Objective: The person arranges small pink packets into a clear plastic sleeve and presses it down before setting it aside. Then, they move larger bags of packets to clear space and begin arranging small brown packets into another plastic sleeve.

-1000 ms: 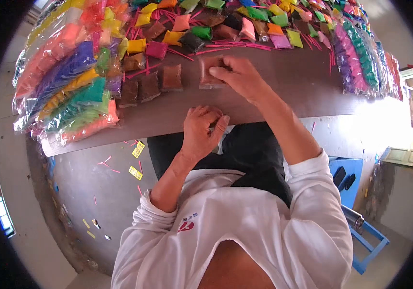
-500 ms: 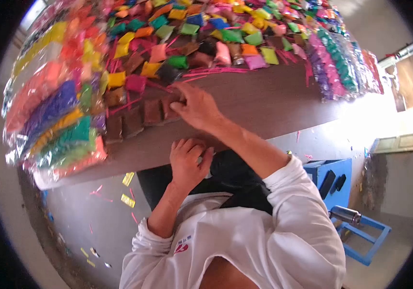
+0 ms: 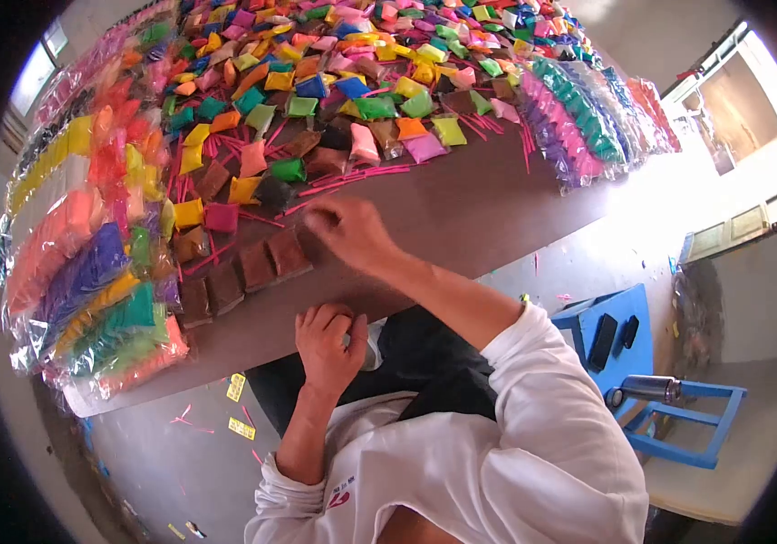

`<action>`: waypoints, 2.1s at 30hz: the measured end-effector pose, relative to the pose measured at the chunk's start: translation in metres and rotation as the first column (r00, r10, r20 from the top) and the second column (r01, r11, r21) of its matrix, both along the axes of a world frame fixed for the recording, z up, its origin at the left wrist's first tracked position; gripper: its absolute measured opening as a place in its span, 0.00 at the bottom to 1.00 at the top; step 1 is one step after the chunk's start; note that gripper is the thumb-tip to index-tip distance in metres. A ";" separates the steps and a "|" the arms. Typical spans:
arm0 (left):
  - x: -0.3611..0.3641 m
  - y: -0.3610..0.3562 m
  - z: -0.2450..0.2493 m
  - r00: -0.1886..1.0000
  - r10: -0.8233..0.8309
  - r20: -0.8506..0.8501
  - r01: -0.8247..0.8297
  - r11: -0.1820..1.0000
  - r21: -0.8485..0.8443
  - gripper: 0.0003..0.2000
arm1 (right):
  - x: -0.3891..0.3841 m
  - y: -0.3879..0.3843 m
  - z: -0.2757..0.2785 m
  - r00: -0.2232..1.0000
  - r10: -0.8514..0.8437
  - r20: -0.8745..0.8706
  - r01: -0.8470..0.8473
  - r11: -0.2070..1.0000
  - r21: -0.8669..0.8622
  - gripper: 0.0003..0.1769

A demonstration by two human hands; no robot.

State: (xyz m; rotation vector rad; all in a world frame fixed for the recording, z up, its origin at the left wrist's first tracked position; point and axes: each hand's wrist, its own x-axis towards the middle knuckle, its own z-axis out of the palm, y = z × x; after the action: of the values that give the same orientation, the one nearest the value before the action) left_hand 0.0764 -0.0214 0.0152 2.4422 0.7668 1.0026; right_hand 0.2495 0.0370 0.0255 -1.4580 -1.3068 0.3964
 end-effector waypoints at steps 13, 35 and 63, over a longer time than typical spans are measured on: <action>0.006 -0.002 -0.002 1.000 0.023 -0.017 -0.023 1.000 0.002 0.06 | 0.267 0.019 0.014 0.627 -0.650 0.429 0.768 0.608 -0.201 0.31; 0.005 -0.002 -0.003 1.000 0.028 0.012 -0.028 0.999 0.035 0.06 | 0.213 -0.041 0.046 0.925 -0.178 -0.336 0.169 0.984 -0.057 0.17; -0.009 0.007 -0.002 0.992 -0.081 0.092 0.100 0.969 -0.226 0.19 | -0.003 -0.087 0.009 0.743 0.365 -0.561 -0.560 0.799 -0.221 0.15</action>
State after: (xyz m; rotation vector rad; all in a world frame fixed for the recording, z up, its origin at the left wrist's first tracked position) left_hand 0.0674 -0.0146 0.0130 2.2036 0.6955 0.9188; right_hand 0.2469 -0.0500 0.0349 -1.1802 -1.1942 1.3464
